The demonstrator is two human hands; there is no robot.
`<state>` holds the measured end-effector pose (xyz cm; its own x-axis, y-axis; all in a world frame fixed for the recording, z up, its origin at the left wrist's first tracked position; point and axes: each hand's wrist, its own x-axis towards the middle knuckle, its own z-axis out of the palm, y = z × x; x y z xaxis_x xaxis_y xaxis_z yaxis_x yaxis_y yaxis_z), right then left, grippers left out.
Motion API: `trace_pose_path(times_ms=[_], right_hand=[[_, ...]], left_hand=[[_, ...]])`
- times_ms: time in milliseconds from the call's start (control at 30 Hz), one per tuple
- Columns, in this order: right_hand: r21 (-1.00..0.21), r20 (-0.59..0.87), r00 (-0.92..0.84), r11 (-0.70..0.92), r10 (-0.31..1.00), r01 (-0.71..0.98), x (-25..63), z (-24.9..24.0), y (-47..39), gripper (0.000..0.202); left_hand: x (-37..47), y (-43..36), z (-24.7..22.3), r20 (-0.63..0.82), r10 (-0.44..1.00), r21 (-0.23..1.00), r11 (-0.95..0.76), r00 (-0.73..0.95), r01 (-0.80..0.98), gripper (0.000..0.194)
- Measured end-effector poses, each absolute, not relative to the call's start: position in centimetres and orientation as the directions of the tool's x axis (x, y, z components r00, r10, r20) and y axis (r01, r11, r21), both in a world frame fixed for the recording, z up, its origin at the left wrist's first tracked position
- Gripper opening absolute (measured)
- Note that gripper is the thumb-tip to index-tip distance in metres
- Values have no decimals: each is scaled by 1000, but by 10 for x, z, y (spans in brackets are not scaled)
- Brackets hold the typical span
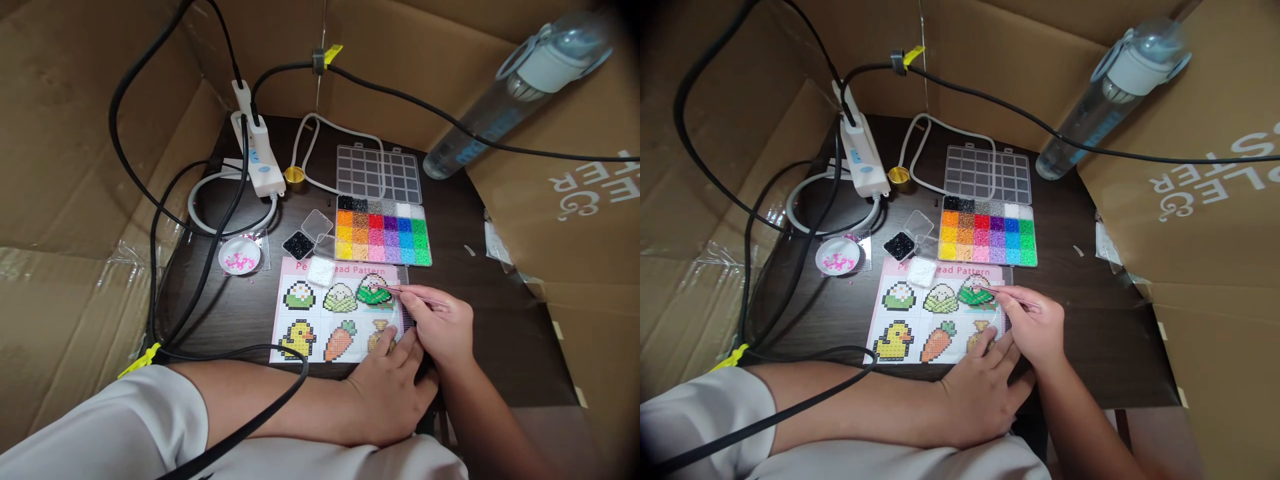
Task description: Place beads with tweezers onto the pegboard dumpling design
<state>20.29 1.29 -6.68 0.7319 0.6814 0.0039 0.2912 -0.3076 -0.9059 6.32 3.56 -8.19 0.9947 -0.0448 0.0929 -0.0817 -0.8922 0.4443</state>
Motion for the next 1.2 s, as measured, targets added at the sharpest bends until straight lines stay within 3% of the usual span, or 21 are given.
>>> trace_pose_path(times_ms=[767, 933, 1100, 1200], right_hand=[[-911, 4, 746, -306, 666, 278, 203, -68, 12, 11], [-953, -80, 764, -274, 640, 130, 206, -72, 11, 11], [-988, -146, 735, -63, 662, -139, 215, -75, 16, 13], [-977, -166, 714, -14, 681, -214, 218, -74, 17, 15]], left_hand=[[63, 37, -81, 113, -36, 441, -894, 993, -82, 53], [62, 36, -80, 106, -40, 442, -893, 994, -83, 48], [60, 35, -78, 112, -49, 417, -904, 993, -92, 47], [60, 35, -73, 80, -52, 389, -918, 995, -79, 51]])
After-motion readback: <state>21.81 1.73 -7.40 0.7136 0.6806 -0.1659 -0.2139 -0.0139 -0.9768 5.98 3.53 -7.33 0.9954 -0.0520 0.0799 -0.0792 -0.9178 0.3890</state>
